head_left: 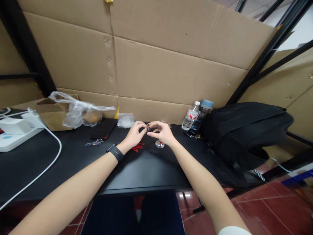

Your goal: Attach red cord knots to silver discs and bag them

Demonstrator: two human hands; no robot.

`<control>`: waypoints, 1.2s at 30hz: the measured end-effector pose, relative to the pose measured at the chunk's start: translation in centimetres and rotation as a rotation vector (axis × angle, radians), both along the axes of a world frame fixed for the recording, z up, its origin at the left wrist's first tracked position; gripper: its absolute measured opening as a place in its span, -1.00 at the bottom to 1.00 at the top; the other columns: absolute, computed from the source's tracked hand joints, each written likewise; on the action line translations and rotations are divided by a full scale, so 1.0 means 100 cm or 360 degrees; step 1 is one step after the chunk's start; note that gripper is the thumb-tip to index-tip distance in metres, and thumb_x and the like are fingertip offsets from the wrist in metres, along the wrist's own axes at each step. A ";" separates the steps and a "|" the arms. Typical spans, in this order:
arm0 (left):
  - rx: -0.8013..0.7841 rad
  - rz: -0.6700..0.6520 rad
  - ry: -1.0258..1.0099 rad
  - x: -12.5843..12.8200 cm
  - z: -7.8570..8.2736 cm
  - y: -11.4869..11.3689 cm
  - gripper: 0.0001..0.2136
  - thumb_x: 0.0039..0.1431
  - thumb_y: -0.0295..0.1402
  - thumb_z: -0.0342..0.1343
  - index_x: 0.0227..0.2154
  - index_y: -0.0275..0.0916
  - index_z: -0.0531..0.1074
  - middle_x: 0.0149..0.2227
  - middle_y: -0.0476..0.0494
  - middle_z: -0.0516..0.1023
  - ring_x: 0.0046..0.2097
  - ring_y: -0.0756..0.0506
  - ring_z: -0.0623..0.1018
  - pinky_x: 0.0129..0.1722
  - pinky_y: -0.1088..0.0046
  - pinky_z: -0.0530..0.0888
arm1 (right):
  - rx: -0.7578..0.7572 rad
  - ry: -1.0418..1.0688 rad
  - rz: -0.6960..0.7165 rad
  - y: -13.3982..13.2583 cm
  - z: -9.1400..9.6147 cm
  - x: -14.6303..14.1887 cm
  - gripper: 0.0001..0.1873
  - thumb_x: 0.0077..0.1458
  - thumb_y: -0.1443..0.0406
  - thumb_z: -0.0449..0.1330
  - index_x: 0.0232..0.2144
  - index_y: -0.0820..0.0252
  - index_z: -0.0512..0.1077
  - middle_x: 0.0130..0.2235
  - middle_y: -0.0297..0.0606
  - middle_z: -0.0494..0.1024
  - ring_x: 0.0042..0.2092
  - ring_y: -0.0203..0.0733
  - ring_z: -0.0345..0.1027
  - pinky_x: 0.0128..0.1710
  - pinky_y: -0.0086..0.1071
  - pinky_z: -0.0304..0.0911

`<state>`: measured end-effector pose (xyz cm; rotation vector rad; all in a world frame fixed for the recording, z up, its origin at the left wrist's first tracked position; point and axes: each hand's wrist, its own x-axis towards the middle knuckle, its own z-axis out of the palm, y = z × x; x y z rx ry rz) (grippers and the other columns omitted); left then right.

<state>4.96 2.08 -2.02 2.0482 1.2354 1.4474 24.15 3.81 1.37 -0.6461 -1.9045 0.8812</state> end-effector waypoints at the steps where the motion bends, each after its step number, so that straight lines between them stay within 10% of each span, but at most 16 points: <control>1: 0.0002 0.0007 -0.0012 0.000 0.000 0.000 -0.84 0.30 -0.26 0.09 -0.25 -0.20 0.50 -0.09 -0.17 0.45 0.01 -0.16 0.48 0.10 0.23 0.42 | 0.0001 0.0016 0.0003 0.000 0.000 0.000 -0.61 -0.15 0.15 0.48 -0.26 0.15 0.53 -0.04 -0.13 0.62 -0.04 -0.07 0.54 -0.19 -0.31 0.46; 14: 0.0468 0.0280 0.0395 -0.001 0.021 -0.021 -0.90 0.30 -0.33 0.11 -0.26 -0.18 0.51 -0.08 -0.18 0.42 0.03 -0.21 0.41 0.10 0.14 0.35 | -0.0366 0.0245 0.0035 -0.001 -0.006 -0.007 -0.61 -0.20 0.08 0.51 -0.36 0.16 0.55 -0.19 -0.21 0.66 -0.15 -0.09 0.58 -0.01 -0.19 0.47; 31: 0.0258 0.0091 0.0362 0.002 0.016 -0.020 -0.72 0.45 -0.24 -0.14 0.01 -0.11 0.43 0.03 -0.17 0.44 0.10 -0.17 0.41 0.14 0.18 0.32 | 0.0173 -0.0362 -0.0185 0.005 0.000 0.006 -0.91 0.03 0.28 0.30 -0.45 0.18 0.56 -0.08 -0.20 0.48 -0.21 -0.24 0.42 -0.36 -0.44 0.31; 36: 0.0111 -0.0078 0.0648 0.000 0.008 -0.015 -0.76 0.34 -0.13 0.05 -0.10 -0.10 0.51 0.01 -0.15 0.48 0.06 -0.20 0.45 0.11 0.17 0.35 | 0.0189 -0.0403 -0.0235 0.007 0.001 0.010 -0.90 0.03 0.27 0.30 -0.45 0.19 0.56 -0.10 -0.22 0.46 -0.22 -0.27 0.39 -0.35 -0.44 0.29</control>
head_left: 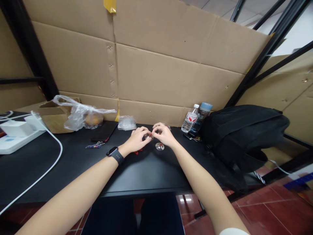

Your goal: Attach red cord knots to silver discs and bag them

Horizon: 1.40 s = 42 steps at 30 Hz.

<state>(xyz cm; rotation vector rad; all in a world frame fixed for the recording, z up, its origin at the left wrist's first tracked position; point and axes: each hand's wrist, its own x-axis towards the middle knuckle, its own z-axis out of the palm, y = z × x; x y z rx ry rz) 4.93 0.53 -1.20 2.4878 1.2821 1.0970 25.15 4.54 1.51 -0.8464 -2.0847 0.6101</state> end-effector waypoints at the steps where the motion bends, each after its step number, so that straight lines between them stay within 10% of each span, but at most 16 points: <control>1: -0.0011 0.0019 0.0047 -0.001 -0.002 0.001 -0.75 0.32 -0.12 0.07 -0.10 -0.10 0.51 0.01 -0.15 0.48 0.05 -0.21 0.45 0.10 0.16 0.36 | 0.0007 -0.0001 -0.0016 0.001 0.000 0.001 -0.89 0.03 0.26 0.30 -0.46 0.19 0.56 -0.10 -0.23 0.46 -0.23 -0.27 0.39 -0.35 -0.44 0.28; 10: 0.0018 0.0169 0.0120 -0.014 -0.004 0.011 -0.74 0.36 -0.25 -0.02 -0.04 -0.15 0.50 -0.01 -0.19 0.53 0.04 -0.21 0.50 0.07 0.17 0.39 | 0.0208 -0.0218 -0.0164 0.013 -0.002 0.013 -0.88 0.14 0.29 0.25 -0.35 0.19 0.57 -0.23 -0.24 0.54 -0.24 -0.26 0.39 -0.19 -0.38 0.28; 18: 0.0001 -0.0139 0.0454 -0.032 0.007 0.013 -0.84 0.19 -0.42 0.10 -0.32 -0.20 0.60 -0.27 -0.14 0.59 -0.20 -0.12 0.56 -0.10 0.37 0.45 | -0.0439 -0.0980 0.0262 0.021 0.011 0.052 -0.58 -0.07 0.05 0.43 -0.23 0.20 0.58 -0.32 -0.30 0.61 -0.39 -0.28 0.41 -0.38 -0.45 0.23; 29: 0.0042 0.0205 0.0590 -0.041 -0.010 0.025 -0.70 0.33 -0.40 -0.06 -0.02 -0.14 0.53 -0.01 -0.16 0.62 0.02 -0.19 0.57 0.02 0.26 0.42 | -0.0440 -0.0934 0.0255 0.028 0.007 0.057 -0.60 0.06 0.03 0.34 -0.19 0.21 0.58 -0.30 -0.26 0.64 -0.34 -0.25 0.45 -0.34 -0.45 0.25; 38: 0.0102 0.1024 0.0571 -0.081 -0.007 0.032 -0.55 0.18 -0.36 0.12 0.15 -0.19 0.39 0.12 -0.30 0.52 0.10 -0.34 0.48 -0.04 0.17 0.38 | -0.0383 -0.0852 0.0266 0.027 0.005 0.056 -0.67 0.09 0.08 0.32 -0.23 0.22 0.58 -0.32 -0.25 0.64 -0.33 -0.24 0.46 -0.32 -0.43 0.26; 42: 0.0052 0.1072 0.0546 -0.082 -0.004 0.032 -0.76 0.24 -0.27 0.09 -0.10 -0.14 0.56 -0.05 -0.25 0.61 0.03 -0.34 0.49 -0.04 0.13 0.33 | -0.0347 -0.0823 0.0262 0.026 0.007 0.056 -0.69 0.12 0.09 0.29 -0.23 0.22 0.59 -0.32 -0.24 0.63 -0.31 -0.23 0.46 -0.30 -0.43 0.27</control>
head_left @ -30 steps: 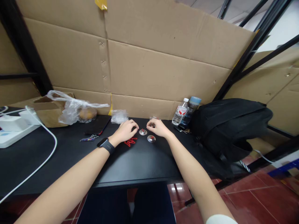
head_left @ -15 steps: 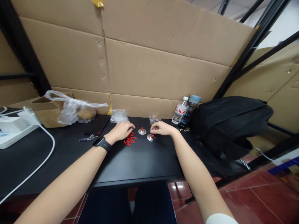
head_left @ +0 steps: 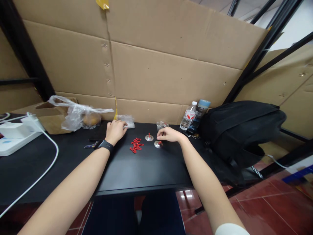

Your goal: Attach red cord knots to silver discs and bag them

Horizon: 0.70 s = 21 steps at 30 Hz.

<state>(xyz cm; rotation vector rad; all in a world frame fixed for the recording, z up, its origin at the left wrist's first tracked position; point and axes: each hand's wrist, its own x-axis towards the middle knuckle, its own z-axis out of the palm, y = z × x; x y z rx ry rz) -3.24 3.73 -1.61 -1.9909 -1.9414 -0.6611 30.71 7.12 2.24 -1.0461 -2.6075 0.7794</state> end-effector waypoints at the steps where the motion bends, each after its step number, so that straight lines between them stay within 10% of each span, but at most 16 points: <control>1: -0.0013 -0.0005 0.0000 0.001 0.001 0.000 -0.79 0.25 -0.27 0.07 -0.18 -0.13 0.59 -0.09 -0.23 0.63 0.01 -0.34 0.49 -0.05 0.13 0.31 | -0.0001 -0.0001 0.0005 0.000 0.000 0.000 -0.69 0.13 0.09 0.29 -0.23 0.22 0.59 -0.31 -0.24 0.63 -0.30 -0.23 0.46 -0.30 -0.43 0.27; 12: 0.0030 -0.0062 0.0090 0.015 0.004 -0.005 -0.77 0.22 -0.26 0.05 -0.25 -0.16 0.60 -0.15 -0.27 0.64 0.01 -0.36 0.45 -0.08 0.12 0.24 | 0.0125 0.0024 -0.0071 -0.002 0.007 0.003 -0.70 0.12 0.08 0.28 -0.27 0.20 0.60 -0.35 -0.26 0.63 -0.35 -0.25 0.43 -0.33 -0.44 0.23; 21: 0.0246 -0.0033 0.0050 0.022 0.009 -0.008 -0.73 0.32 -0.29 -0.07 -0.21 -0.18 0.56 -0.12 -0.28 0.61 0.02 -0.34 0.42 -0.06 0.10 0.25 | 0.0536 0.0425 -0.0774 0.017 0.018 0.047 -0.57 0.28 0.05 0.07 -0.29 0.29 0.54 -0.35 -0.15 0.63 -0.41 -0.21 0.42 -0.34 -0.40 0.25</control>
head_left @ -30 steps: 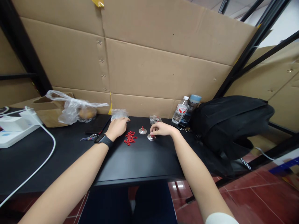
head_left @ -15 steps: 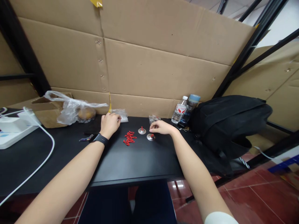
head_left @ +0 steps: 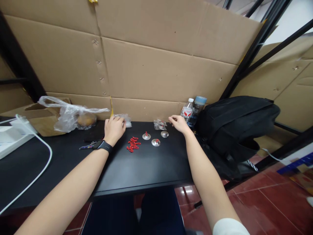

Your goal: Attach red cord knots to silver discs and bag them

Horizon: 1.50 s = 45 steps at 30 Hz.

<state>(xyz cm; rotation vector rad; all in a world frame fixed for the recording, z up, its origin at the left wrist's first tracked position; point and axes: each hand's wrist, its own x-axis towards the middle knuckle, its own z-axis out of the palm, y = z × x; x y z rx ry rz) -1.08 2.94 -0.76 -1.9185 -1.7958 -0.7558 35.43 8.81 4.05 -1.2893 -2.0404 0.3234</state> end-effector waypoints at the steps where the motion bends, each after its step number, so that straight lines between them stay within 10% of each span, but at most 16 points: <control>1: -0.0014 -0.0017 0.0016 0.000 -0.002 0.001 -0.74 0.30 -0.28 -0.04 -0.20 -0.17 0.56 -0.11 -0.29 0.60 0.03 -0.35 0.41 -0.05 0.09 0.25 | -0.0030 -0.0032 0.0016 0.001 -0.001 0.003 -0.58 0.27 0.06 0.07 -0.30 0.29 0.54 -0.35 -0.15 0.63 -0.41 -0.21 0.42 -0.34 -0.40 0.25; 13: 0.0144 -0.0042 -0.0037 0.010 0.005 -0.006 -0.69 0.37 -0.29 -0.10 -0.15 -0.19 0.56 -0.09 -0.30 0.59 0.03 -0.33 0.39 -0.03 0.08 0.23 | -0.0030 -0.0165 0.0156 -0.003 -0.006 -0.009 -0.61 0.26 0.07 0.13 -0.30 0.24 0.59 -0.36 -0.21 0.63 -0.30 -0.19 0.44 -0.26 -0.41 0.21; 33: -0.0292 -0.1056 0.0252 0.053 -0.007 -0.011 -0.73 0.37 -0.35 -0.04 -0.05 -0.03 0.55 -0.02 -0.11 0.64 0.13 -0.22 0.43 0.02 0.17 0.24 | -0.0390 -0.0620 0.0906 -0.036 -0.019 -0.081 -0.62 0.23 0.05 0.22 -0.06 0.15 0.60 -0.02 -0.20 0.63 -0.04 -0.12 0.48 -0.08 -0.43 0.28; 38: -0.0258 -0.1072 0.0356 0.060 -0.007 -0.017 -0.75 0.37 -0.34 -0.02 -0.19 -0.06 0.59 -0.09 -0.14 0.63 0.11 -0.23 0.40 0.01 0.14 0.21 | -0.0601 -0.0730 0.0834 -0.035 -0.006 -0.062 -0.52 -0.11 0.17 0.48 -0.10 0.18 0.61 -0.23 -0.27 0.64 -0.29 -0.25 0.46 -0.33 -0.48 0.24; 45: -0.0142 -0.0852 0.0335 0.061 -0.009 -0.019 -0.82 0.32 -0.34 0.08 -0.29 -0.12 0.60 -0.10 -0.25 0.58 0.11 -0.30 0.35 0.00 0.07 0.22 | -0.0684 -0.0729 0.0803 -0.032 -0.010 -0.063 -0.87 -0.03 0.35 0.39 -0.34 0.23 0.65 -0.40 -0.28 0.67 -0.39 -0.27 0.49 -0.37 -0.50 0.24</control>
